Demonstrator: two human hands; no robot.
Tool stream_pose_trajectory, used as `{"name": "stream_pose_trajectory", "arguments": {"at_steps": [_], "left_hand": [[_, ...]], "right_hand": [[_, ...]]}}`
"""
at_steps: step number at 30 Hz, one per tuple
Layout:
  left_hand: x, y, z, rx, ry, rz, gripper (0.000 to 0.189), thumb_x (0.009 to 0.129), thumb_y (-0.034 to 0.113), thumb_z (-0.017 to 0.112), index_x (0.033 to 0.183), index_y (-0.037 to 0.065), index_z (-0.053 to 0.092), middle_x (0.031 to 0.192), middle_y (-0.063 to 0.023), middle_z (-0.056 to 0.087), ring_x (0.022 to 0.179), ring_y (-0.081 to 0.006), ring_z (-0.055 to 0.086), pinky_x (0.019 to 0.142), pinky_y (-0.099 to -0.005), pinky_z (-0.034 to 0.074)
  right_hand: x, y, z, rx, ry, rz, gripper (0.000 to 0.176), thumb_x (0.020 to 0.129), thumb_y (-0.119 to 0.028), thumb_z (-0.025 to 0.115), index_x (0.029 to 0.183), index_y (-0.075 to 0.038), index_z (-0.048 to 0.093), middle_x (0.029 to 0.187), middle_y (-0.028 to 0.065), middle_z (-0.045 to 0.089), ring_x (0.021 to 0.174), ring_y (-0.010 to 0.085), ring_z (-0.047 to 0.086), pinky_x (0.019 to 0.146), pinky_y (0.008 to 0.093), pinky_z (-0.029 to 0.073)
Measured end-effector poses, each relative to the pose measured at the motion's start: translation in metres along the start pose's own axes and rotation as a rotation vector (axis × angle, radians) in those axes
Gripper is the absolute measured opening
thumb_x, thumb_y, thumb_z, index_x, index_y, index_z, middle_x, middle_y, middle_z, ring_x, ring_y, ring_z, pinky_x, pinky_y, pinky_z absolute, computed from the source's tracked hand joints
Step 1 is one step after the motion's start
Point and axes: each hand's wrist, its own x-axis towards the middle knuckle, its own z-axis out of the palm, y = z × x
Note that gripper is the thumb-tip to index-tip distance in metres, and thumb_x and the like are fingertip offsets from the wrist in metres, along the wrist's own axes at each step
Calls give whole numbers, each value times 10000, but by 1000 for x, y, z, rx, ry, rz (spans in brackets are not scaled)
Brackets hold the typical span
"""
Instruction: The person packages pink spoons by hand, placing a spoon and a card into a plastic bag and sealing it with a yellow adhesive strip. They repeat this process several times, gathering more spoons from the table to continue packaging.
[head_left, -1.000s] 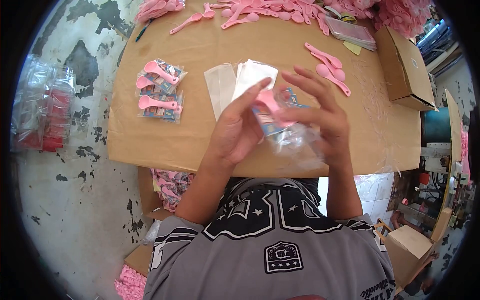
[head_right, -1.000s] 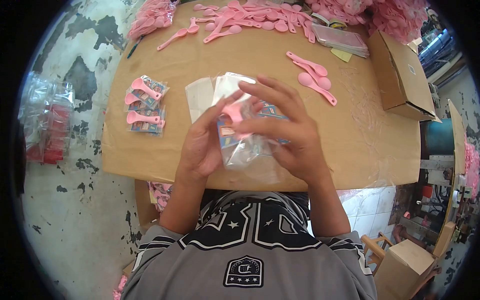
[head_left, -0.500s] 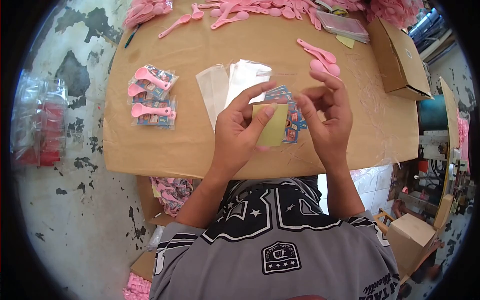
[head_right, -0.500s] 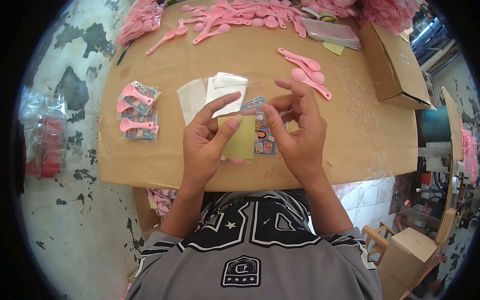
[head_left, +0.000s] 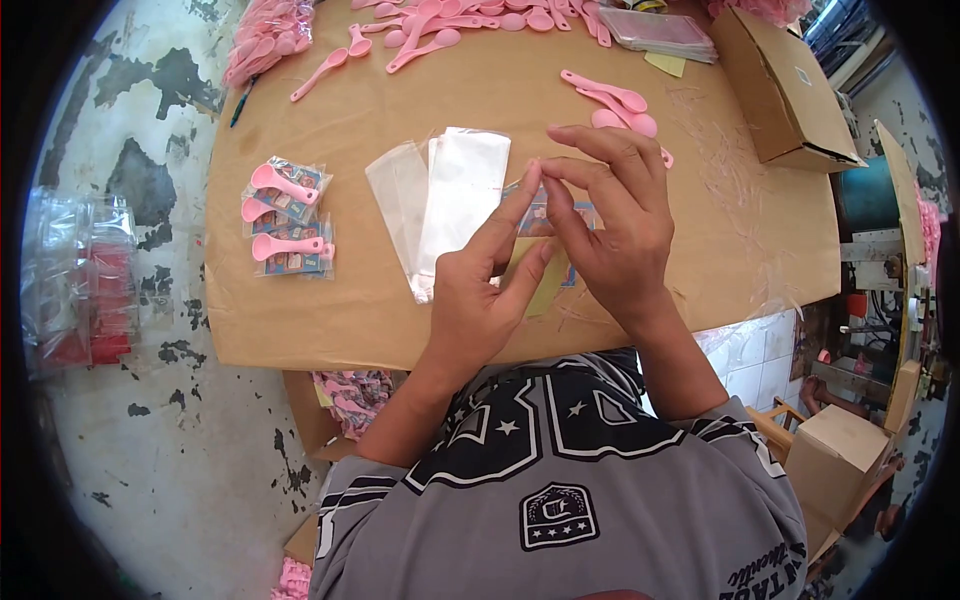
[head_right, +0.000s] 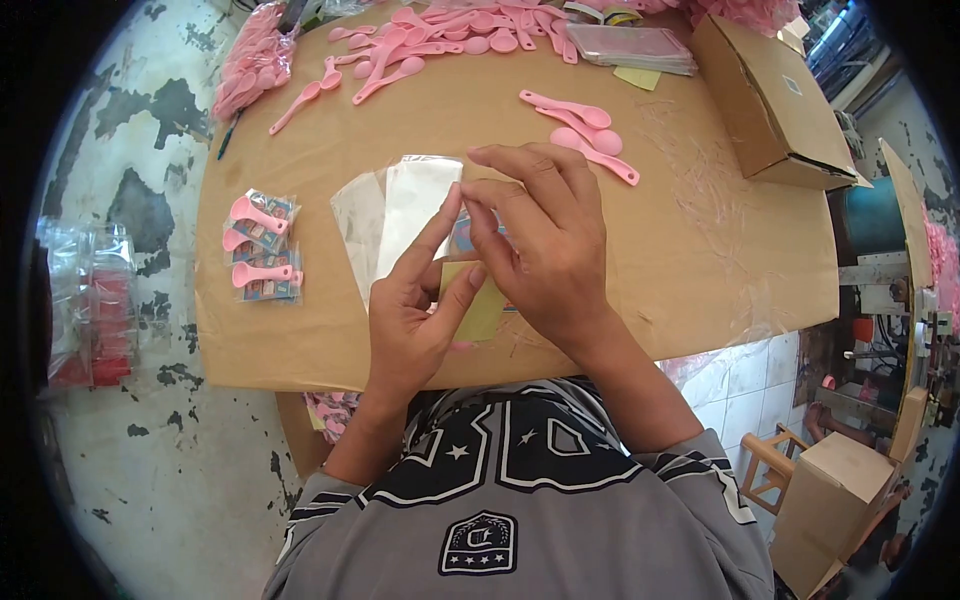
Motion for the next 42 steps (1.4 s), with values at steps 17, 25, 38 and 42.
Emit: {"name": "stream_pose_trajectory", "arguments": {"at_steps": [17, 25, 38, 42], "left_hand": [[-12, -2, -31, -403, 32, -235, 604, 1049, 116, 662, 1605, 83, 429, 1016, -60, 808, 680, 8, 560, 515, -186, 439], [-12, -1, -36, -459, -30, -184, 586, 1066, 125, 641, 1600, 63, 406, 1152, -127, 791, 864, -82, 738, 519, -199, 567], [-17, 0, -39, -469, -25, -169, 575, 1062, 143, 656, 1572, 23, 418, 1138, -152, 792, 935, -120, 760, 558, -225, 610], [-14, -3, -35, -472, -36, -168, 566, 1062, 131, 651, 1568, 23, 422, 1147, -153, 790, 951, -131, 762, 589, -241, 628]], "right_hand": [[53, -39, -143, 2078, -571, -342, 326, 1059, -127, 457, 819, -74, 671, 805, 73, 726, 512, 105, 634, 453, 216, 457], [73, -99, -201, 1725, -1493, -316, 169, 969, -142, 575, 881, -35, 672, 829, 126, 637, 740, 311, 653, 616, 424, 506], [80, -92, -216, 1687, -1649, -502, 238, 968, -68, 556, 1157, 23, 670, 1190, 187, 664, 1125, 331, 624, 922, 393, 501], [82, -97, -225, 1587, -1567, -697, 311, 968, -45, 551, 1242, 40, 669, 1301, 206, 672, 1243, 337, 615, 1017, 384, 500]]}}
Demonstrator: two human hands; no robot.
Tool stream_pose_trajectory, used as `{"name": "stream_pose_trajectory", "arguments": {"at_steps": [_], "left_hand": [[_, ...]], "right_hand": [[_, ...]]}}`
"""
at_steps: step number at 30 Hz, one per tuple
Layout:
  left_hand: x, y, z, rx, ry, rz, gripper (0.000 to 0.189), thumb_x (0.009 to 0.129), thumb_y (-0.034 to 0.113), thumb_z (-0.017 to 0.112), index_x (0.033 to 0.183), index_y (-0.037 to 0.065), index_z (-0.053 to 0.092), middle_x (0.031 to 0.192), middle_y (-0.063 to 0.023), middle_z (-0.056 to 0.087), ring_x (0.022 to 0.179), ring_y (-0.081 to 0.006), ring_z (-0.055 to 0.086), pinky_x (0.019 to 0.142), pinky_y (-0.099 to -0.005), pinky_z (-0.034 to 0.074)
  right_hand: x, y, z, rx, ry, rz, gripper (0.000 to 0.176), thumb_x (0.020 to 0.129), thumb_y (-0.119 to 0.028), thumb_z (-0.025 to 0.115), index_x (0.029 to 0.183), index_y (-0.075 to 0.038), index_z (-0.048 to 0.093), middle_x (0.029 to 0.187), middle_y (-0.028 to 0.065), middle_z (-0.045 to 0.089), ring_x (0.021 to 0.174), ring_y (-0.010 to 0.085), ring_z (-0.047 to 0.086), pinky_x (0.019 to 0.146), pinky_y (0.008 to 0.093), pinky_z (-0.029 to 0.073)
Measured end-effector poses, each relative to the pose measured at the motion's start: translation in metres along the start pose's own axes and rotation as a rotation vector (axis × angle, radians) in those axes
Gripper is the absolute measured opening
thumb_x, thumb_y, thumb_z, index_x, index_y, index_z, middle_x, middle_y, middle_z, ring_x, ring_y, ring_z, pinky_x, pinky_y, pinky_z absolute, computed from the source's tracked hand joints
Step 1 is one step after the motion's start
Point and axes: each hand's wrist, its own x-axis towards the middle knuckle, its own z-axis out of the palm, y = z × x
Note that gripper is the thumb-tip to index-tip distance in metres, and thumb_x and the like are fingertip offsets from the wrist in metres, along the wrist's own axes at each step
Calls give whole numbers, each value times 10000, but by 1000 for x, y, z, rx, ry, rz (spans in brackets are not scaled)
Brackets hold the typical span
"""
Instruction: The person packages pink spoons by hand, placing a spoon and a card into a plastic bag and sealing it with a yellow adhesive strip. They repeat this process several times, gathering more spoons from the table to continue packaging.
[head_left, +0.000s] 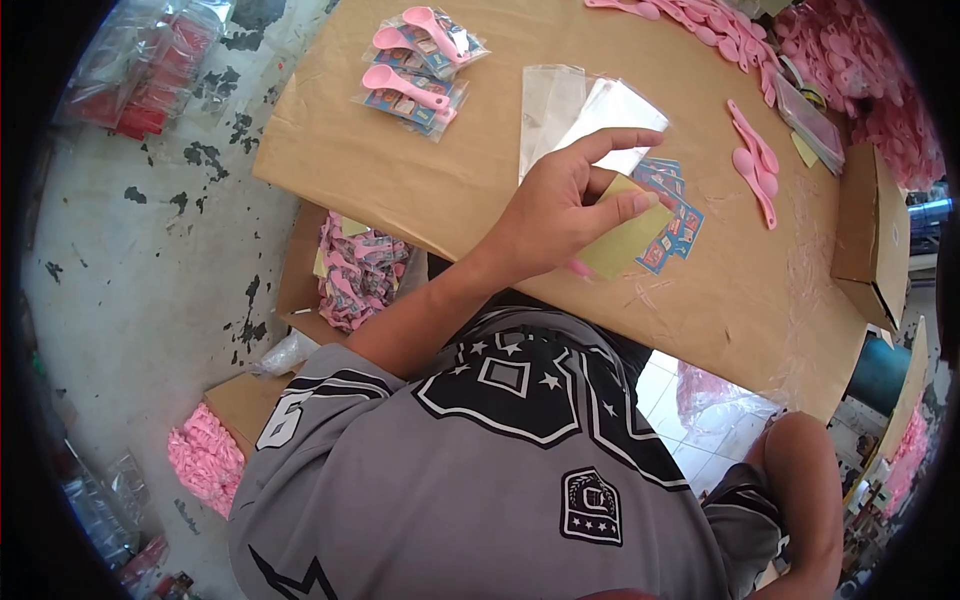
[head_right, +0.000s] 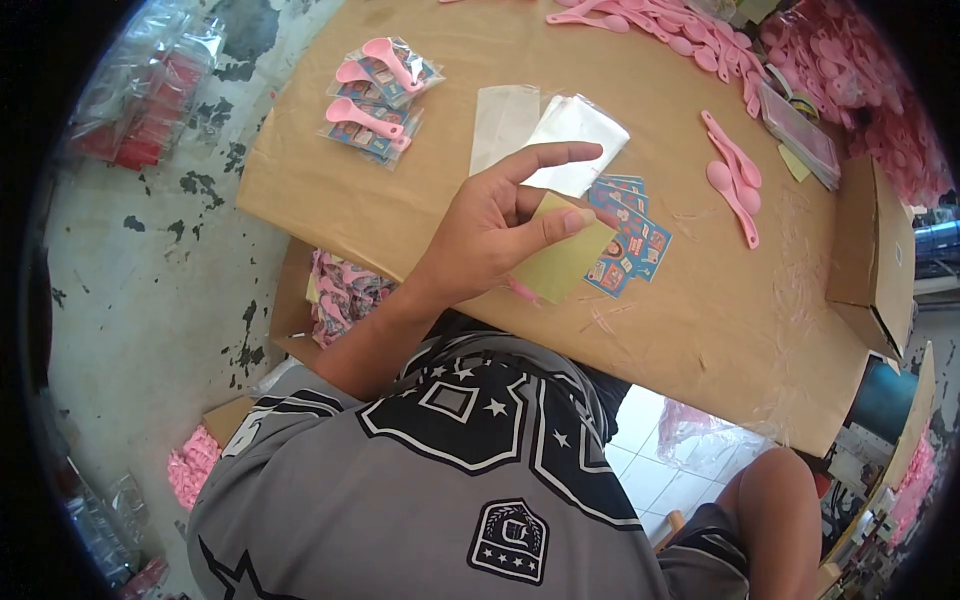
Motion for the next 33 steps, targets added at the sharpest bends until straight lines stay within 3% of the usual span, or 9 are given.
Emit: {"name": "stream_pose_trajectory", "arguments": {"at_steps": [2, 5, 14, 17, 20, 23, 26, 29, 33], "left_hand": [[3, -2, 1, -6, -6, 22, 563, 1062, 129, 650, 1567, 22, 424, 1150, -153, 789, 957, -135, 763, 601, -247, 635], [5, -5, 1, -16, -5, 63, 560, 1063, 130, 649, 1566, 21, 426, 1154, -152, 788, 967, -140, 763, 618, -248, 638], [5, -8, -3, -4, -2, 83, 555, 1067, 145, 649, 1563, 23, 431, 1154, -155, 790, 979, -141, 763, 619, -237, 624], [3, -1, -2, -8, 10, 31, 554, 1066, 148, 652, 1559, 23, 433, 1159, -162, 788, 969, -137, 761, 602, -238, 622], [2, 0, -3, -22, 10, 39, 554, 1064, 150, 654, 1558, 25, 435, 1163, -167, 787, 962, -132, 760, 596, -235, 622], [4, -2, -3, -38, 8, 49, 557, 1063, 151, 655, 1559, 30, 433, 1165, -167, 786, 961, -129, 759, 589, -233, 622], [5, -2, -4, -40, 10, 42, 558, 1063, 150, 653, 1561, 36, 431, 1167, -162, 787, 962, -127, 759, 583, -233, 622], [5, -1, -5, -24, 9, 42, 558, 1063, 151, 651, 1564, 46, 431, 1166, -155, 788, 964, -127, 758, 577, -234, 620], [6, -3, -6, -12, 14, 49, 560, 1062, 154, 653, 1567, 59, 432, 1161, -147, 790, 968, -122, 756, 569, -231, 617]], "right_hand": [[2, -1, 2, -15, -69, 1, 349, 968, -33, 548, 1285, 49, 669, 1356, 215, 676, 1302, 341, 611, 1064, 380, 499], [10, 14, -20, 634, -333, 191, 368, 943, -55, 564, 1273, 63, 676, 1339, 203, 688, 1282, 336, 617, 1086, 392, 490], [-3, 8, 9, 342, -262, 57, 417, 907, -27, 557, 1304, 58, 655, 1335, 193, 685, 1229, 277, 658, 999, 376, 550], [-1, 16, -7, 418, -285, 15, 442, 910, -22, 557, 1338, 46, 641, 1355, 181, 678, 1245, 266, 649, 1009, 358, 543], [3, 19, -11, 397, -350, 30, 446, 909, -17, 563, 1344, 36, 645, 1358, 181, 678, 1249, 278, 646, 1012, 363, 541], [14, 37, -40, 497, -580, 18, 419, 902, -48, 597, 1310, 26, 659, 1333, 176, 685, 1209, 278, 666, 966, 356, 562], [-3, 16, 0, 256, 11, 49, 334, 878, -88, 647, 1194, 13, 691, 1195, 153, 721, 1046, 274, 717, 833, 360, 596], [-2, 33, -32, 452, -238, 98, 199, 874, -114, 663, 1018, 17, 704, 965, 133, 733, 839, 298, 731, 687, 399, 594], [-7, 30, -17, 352, 93, 46, 143, 833, -133, 684, 825, 9, 673, 751, 149, 674, 663, 330, 688, 568, 424, 549]]}}
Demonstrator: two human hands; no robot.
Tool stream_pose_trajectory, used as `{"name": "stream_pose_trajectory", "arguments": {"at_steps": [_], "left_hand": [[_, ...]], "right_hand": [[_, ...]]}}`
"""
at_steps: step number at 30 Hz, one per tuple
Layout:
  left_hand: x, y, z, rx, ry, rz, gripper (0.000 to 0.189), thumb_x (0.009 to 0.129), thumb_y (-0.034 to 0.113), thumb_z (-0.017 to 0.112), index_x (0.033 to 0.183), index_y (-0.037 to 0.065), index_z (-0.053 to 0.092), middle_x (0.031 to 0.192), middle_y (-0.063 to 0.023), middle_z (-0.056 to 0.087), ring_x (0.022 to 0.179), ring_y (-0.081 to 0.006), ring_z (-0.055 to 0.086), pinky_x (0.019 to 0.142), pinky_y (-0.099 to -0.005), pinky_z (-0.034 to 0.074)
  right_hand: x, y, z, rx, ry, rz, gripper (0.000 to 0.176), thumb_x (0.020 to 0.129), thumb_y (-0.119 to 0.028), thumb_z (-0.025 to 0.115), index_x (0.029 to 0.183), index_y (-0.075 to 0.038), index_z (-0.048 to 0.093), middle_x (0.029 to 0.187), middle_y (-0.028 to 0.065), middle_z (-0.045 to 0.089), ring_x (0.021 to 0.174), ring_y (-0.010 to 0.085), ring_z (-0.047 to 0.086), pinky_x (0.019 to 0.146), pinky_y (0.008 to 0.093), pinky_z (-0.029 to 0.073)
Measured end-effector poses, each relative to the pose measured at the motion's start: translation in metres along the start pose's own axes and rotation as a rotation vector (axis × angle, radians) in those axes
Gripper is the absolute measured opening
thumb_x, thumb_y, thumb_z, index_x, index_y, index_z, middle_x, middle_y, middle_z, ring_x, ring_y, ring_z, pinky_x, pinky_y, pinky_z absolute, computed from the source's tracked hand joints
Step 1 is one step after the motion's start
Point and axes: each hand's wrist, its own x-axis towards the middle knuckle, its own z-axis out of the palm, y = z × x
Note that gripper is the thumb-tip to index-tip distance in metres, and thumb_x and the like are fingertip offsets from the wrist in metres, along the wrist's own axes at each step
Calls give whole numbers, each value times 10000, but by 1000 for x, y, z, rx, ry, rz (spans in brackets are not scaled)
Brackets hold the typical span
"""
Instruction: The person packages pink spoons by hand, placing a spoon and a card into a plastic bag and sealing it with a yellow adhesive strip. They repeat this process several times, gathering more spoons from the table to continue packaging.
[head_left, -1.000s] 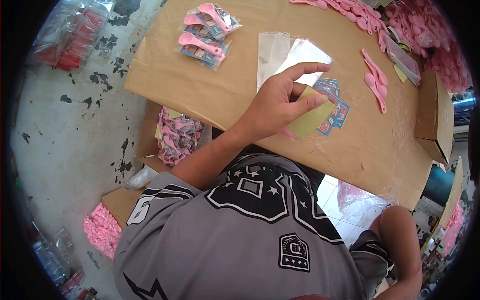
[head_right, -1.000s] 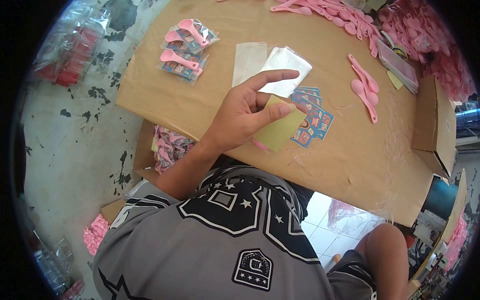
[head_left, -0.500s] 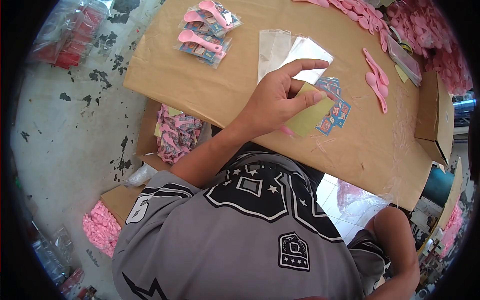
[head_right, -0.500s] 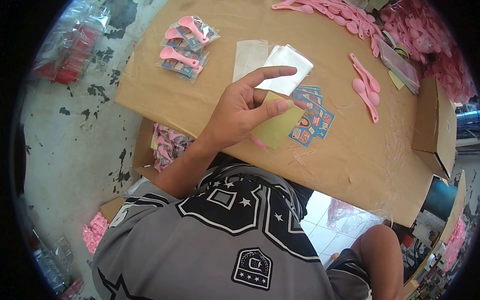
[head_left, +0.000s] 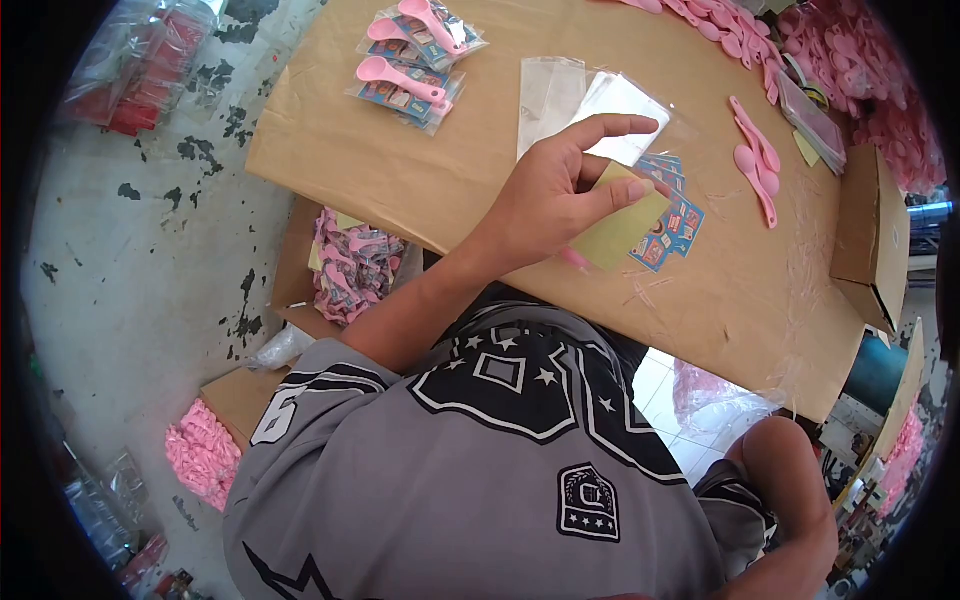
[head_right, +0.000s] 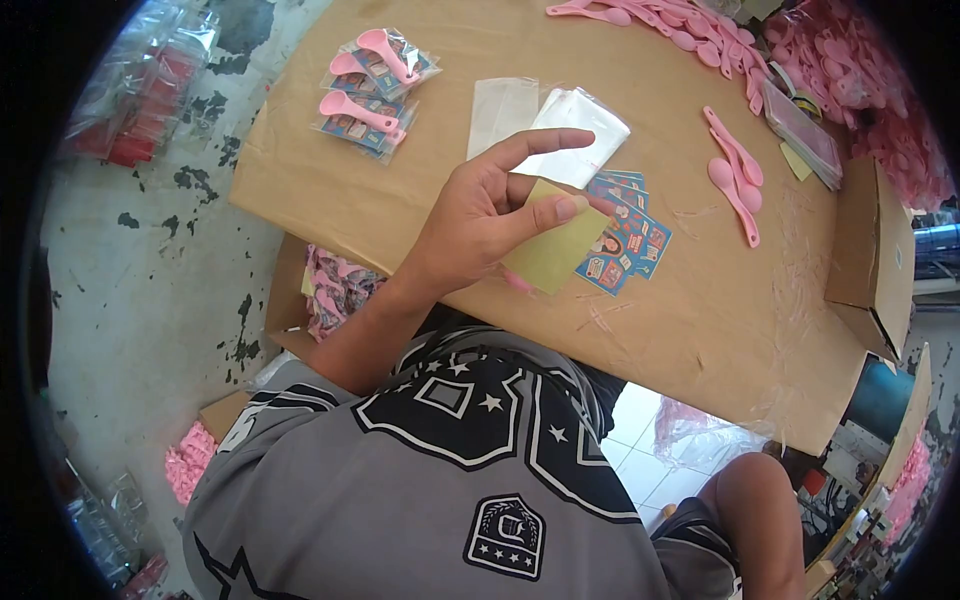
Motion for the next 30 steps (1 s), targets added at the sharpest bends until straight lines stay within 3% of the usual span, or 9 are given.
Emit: {"name": "stream_pose_trajectory", "arguments": {"at_steps": [4, 8, 12, 14, 15, 17, 19, 22, 30], "left_hand": [[-1, 9, 2, -26, 30, -43, 537, 1045, 97, 665, 1539, 28, 465, 1113, -159, 798, 953, -113, 745, 784, -244, 594], [-1, 1, -2, -25, 27, -24, 572, 1060, 164, 659, 1573, 60, 429, 1167, -155, 786, 934, -123, 754, 565, -233, 616], [-3, 5, 0, -49, 35, -33, 574, 1057, 150, 667, 1570, 39, 435, 1170, -184, 781, 918, -136, 754, 659, -253, 626], [-3, 2, -3, -46, 15, -32, 553, 1059, 111, 656, 1558, 8, 443, 1190, -219, 770, 957, -159, 759, 803, -283, 624], [-2, 0, -2, -52, 23, -22, 542, 1060, 102, 650, 1552, 1, 448, 1196, -222, 768, 974, -172, 761, 822, -287, 621], [-2, 0, 3, -61, 29, -25, 510, 1061, 82, 640, 1531, -13, 466, 1215, -237, 759, 1034, -210, 760, 862, -298, 614], [0, 3, 9, -54, 22, -18, 485, 1060, 72, 638, 1511, -20, 486, 1248, -251, 743, 1098, -238, 749, 893, -308, 611], [1, -2, 20, -9, 5, 40, 469, 1058, 74, 644, 1495, -20, 504, 1299, -247, 716, 1156, -242, 724, 917, -319, 611], [1, -5, 30, -102, 46, 77, 375, 1045, 80, 678, 1385, -52, 592, 1277, -166, 706, 1169, -195, 689, 927, -307, 603]], "right_hand": [[-2, 4, -12, -35, 18, -36, 169, 756, -159, 707, 790, 1, 664, 750, 151, 666, 632, 323, 667, 540, 408, 535], [-14, 1, -8, -232, 98, 26, 312, 636, -198, 672, 851, 26, 704, 755, 99, 682, 623, 366, 657, 520, 426, 530], [-53, 60, -1, -731, 772, -50, 148, 873, -97, 655, 948, -10, 748, 767, 67, 665, 662, 181, 637, 585, 284, 463], [-51, 71, -3, -944, 1175, 248, 157, 889, -65, 727, 1032, -13, 767, 818, 84, 678, 702, 132, 630, 607, 258, 448], [-38, 76, -9, -1001, 1399, 584, 253, 845, -57, 803, 1091, -7, 775, 866, 109, 695, 732, 129, 628, 612, 267, 449], [-31, 120, -33, -966, 1737, 611, 279, 896, -80, 790, 1167, -22, 758, 982, 91, 705, 818, 134, 627, 642, 275, 447], [-30, 157, -51, -721, 1950, 318, 242, 932, -107, 772, 1160, -27, 760, 989, 72, 710, 804, 131, 617, 640, 266, 452], [-25, 183, -72, -649, 1942, 151, 216, 956, -133, 764, 1142, -24, 756, 1033, 56, 715, 826, 108, 613, 648, 257, 452], [-41, 191, -86, -501, 1905, 154, 170, 998, -168, 752, 1054, -7, 750, 913, 20, 730, 794, 52, 600, 657, 222, 457]]}}
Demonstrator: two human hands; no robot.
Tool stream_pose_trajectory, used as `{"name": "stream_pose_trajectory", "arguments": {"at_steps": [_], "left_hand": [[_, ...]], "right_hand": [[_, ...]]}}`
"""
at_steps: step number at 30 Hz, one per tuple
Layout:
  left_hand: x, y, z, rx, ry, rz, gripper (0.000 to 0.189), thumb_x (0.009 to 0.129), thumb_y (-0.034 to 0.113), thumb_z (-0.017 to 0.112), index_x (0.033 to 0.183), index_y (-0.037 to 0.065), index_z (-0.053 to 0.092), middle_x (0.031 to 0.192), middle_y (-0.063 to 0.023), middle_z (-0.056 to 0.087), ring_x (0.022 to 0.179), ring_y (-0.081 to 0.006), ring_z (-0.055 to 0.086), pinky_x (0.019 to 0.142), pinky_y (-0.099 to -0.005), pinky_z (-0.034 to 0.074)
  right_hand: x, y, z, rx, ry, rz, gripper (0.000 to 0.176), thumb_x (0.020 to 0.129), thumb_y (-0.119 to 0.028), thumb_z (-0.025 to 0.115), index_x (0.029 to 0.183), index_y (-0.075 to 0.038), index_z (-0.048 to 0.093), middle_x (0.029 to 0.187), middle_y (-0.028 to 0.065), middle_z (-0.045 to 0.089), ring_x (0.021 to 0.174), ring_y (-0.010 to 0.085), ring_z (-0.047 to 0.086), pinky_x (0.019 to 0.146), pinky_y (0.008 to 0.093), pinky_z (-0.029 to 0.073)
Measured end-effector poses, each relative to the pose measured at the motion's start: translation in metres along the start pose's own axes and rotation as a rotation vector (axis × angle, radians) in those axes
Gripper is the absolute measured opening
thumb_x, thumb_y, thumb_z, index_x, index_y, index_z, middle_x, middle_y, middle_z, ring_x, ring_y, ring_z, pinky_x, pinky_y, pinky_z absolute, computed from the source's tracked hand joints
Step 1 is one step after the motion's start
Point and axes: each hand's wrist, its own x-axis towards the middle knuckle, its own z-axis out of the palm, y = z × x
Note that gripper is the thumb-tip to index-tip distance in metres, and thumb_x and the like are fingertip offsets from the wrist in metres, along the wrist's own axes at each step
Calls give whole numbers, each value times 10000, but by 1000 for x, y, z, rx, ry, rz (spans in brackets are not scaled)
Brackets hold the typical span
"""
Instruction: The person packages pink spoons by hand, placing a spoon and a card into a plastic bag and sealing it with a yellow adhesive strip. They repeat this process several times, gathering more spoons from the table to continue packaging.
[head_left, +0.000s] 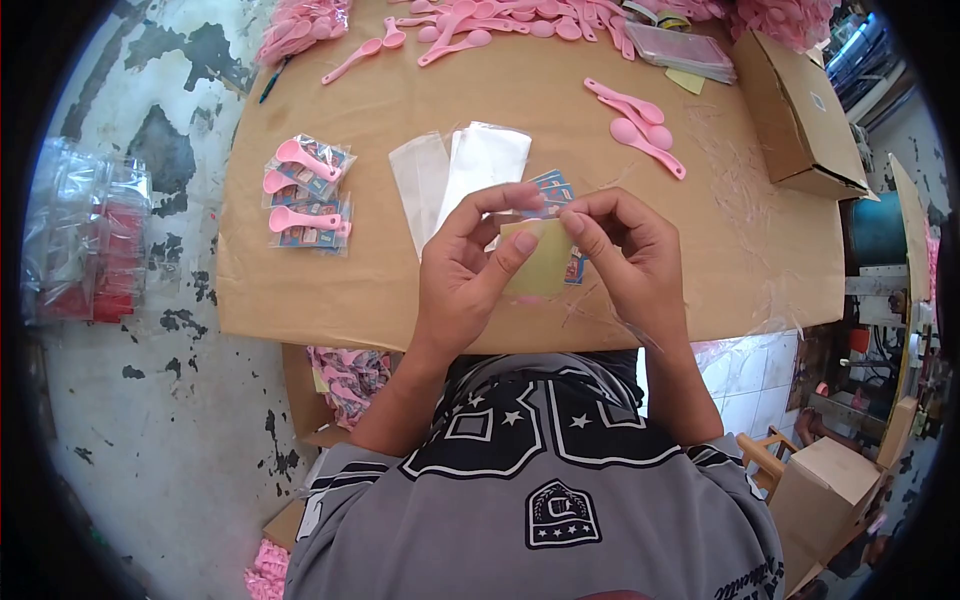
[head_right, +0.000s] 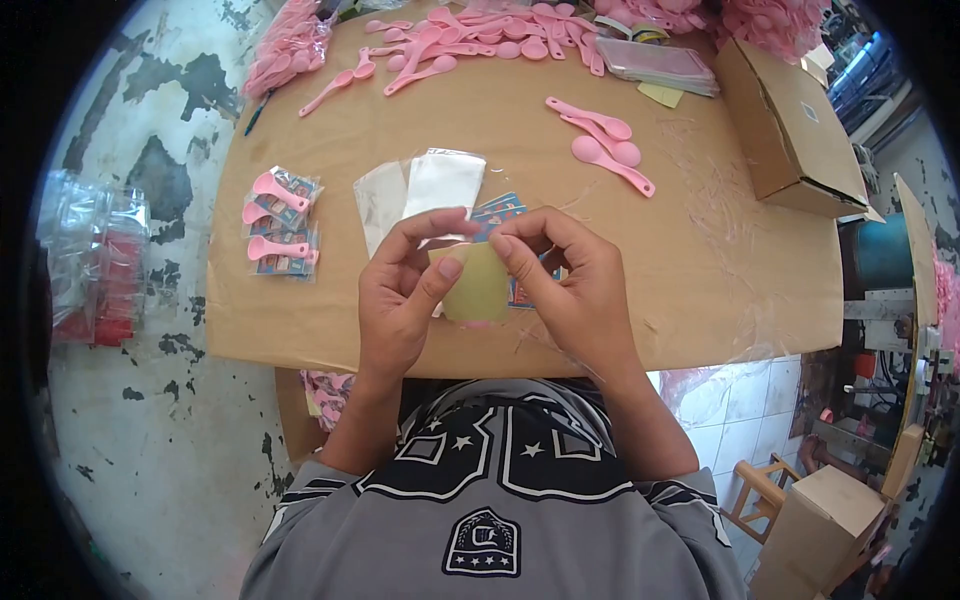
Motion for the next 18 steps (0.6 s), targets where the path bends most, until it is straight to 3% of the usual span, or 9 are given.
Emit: {"name": "stream_pose_trajectory", "arguments": {"at_steps": [7, 9, 12, 13, 15, 18], "left_hand": [[0, 0, -11, 118, 13, 21, 204, 1054, 41, 662, 1231, -58, 689, 1135, -106, 769, 1015, -125, 713, 897, -259, 563], [-1, 7, -10, 125, -2, 45, 174, 1053, 22, 655, 1200, -60, 698, 1132, -107, 774, 987, -112, 712, 882, -255, 560], [-4, 4, -16, 158, -26, 107, 109, 1014, -19, 669, 1113, -54, 698, 1109, -154, 770, 1034, -176, 741, 896, -282, 581], [-4, 2, -19, 179, -61, 149, 108, 1023, -25, 647, 1113, -56, 698, 1104, -140, 771, 1018, -145, 726, 873, -262, 565], [-4, -2, -25, 224, -130, 232, 121, 1041, -37, 604, 1113, -61, 699, 1095, -111, 775, 985, -82, 696, 826, -222, 534], [-5, 2, -31, 177, -192, 210, 116, 1017, -75, 598, 1087, -59, 689, 1079, -119, 772, 976, -85, 698, 826, -221, 534]], "right_hand": [[1, -15, 2, 221, 12, -14, 85, 1025, -21, 678, 1060, 13, 747, 984, 40, 722, 862, 72, 637, 742, 245, 501], [2, -4, -4, 226, -44, -117, 103, 1020, 23, 653, 1064, 18, 746, 1020, 53, 703, 907, 91, 642, 782, 256, 506], [5, 0, -17, 220, -156, -184, 140, 1009, 71, 620, 1052, 25, 744, 1047, 67, 679, 951, 114, 638, 820, 261, 500], [6, -1, -20, 217, -198, -191, 152, 1004, 84, 609, 1046, 28, 743, 1051, 71, 672, 962, 120, 635, 828, 261, 496], [7, -2, -23, 208, -220, -208, 130, 991, 75, 623, 1025, 30, 740, 1029, 74, 666, 945, 126, 634, 825, 257, 489], [7, -6, -23, 180, -245, -234, 91, 978, 44, 648, 998, 31, 735, 1015, 83, 662, 934, 131, 633, 817, 252, 481]]}}
